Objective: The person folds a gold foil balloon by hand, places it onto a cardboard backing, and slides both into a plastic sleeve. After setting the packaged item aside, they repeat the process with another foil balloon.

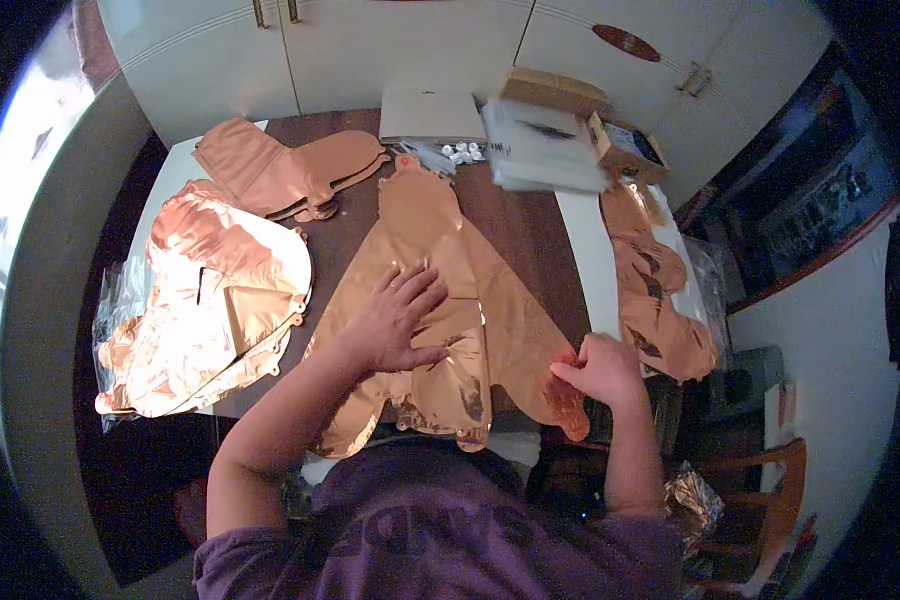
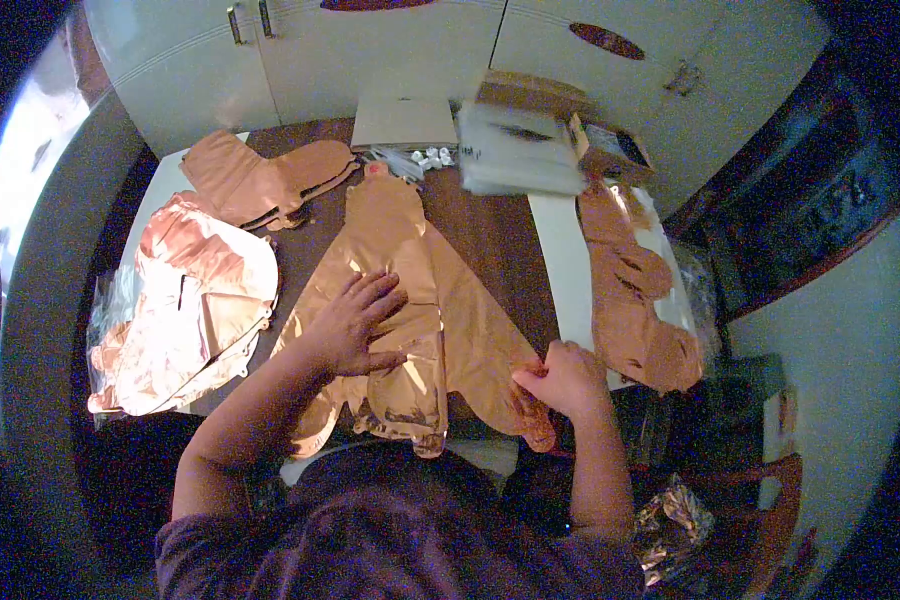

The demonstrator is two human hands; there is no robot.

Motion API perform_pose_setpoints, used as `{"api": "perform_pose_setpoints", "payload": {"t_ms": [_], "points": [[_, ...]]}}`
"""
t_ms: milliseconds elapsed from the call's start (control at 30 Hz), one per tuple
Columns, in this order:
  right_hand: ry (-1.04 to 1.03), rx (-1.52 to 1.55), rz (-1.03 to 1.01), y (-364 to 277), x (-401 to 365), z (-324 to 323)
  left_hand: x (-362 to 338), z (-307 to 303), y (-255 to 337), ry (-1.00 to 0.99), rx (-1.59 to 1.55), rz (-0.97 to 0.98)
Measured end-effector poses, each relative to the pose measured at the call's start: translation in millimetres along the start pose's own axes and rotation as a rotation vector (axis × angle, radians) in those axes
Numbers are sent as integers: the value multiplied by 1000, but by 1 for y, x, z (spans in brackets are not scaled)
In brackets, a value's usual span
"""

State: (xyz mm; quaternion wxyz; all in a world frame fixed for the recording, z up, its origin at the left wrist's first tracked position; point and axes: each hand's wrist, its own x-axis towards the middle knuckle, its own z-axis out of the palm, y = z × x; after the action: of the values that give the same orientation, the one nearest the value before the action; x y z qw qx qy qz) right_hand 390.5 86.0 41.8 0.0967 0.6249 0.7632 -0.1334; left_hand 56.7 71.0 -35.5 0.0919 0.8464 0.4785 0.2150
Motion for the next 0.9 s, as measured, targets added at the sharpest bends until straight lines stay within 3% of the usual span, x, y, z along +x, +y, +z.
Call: {"api": "perform_pose_setpoints", "payload": {"t_ms": [67, 167, 200, 233, 267, 300, 367, 433, 500, 633, 667, 900], "points": [[-135, 124, -8, -1, -5, 0, -2, 2, 0, 21, -18, -1], [44, 545, -141, 3, -4, 16, -2, 3, -1, 32, 2, 12], [-51, 735, -90, -22, -14, -10, -2, 5, -1, 43, -14, 17], [22, 966, -264, -43, -21, -8, -3, 6, -2, 53, -30, 24], [-84, 1057, -328, -62, -24, -1, -3, 7, -4, 64, -44, 32], [111, 642, -785, -76, -17, 2, -3, 6, -5, 69, -55, 47], [-51, 765, -1074, -104, -14, 13, -3, 3, -8, 78, -78, 76], [-222, 880, -873, -93, 6, 15, -2, 1, -6, 20, -3, 59], [238, 873, -690, -79, 36, 23, -3, 3, -7, 8, 47, 47], [459, 307, -611, -73, 79, 53, -1, 9, -4, 30, 8, 42], [296, 281, -608, -75, 83, 55, -1, 6, -1, 27, -23, 33], [298, 125, -584, -87, 90, 52, -11, -26, 16, 26, 170, -39]]}}
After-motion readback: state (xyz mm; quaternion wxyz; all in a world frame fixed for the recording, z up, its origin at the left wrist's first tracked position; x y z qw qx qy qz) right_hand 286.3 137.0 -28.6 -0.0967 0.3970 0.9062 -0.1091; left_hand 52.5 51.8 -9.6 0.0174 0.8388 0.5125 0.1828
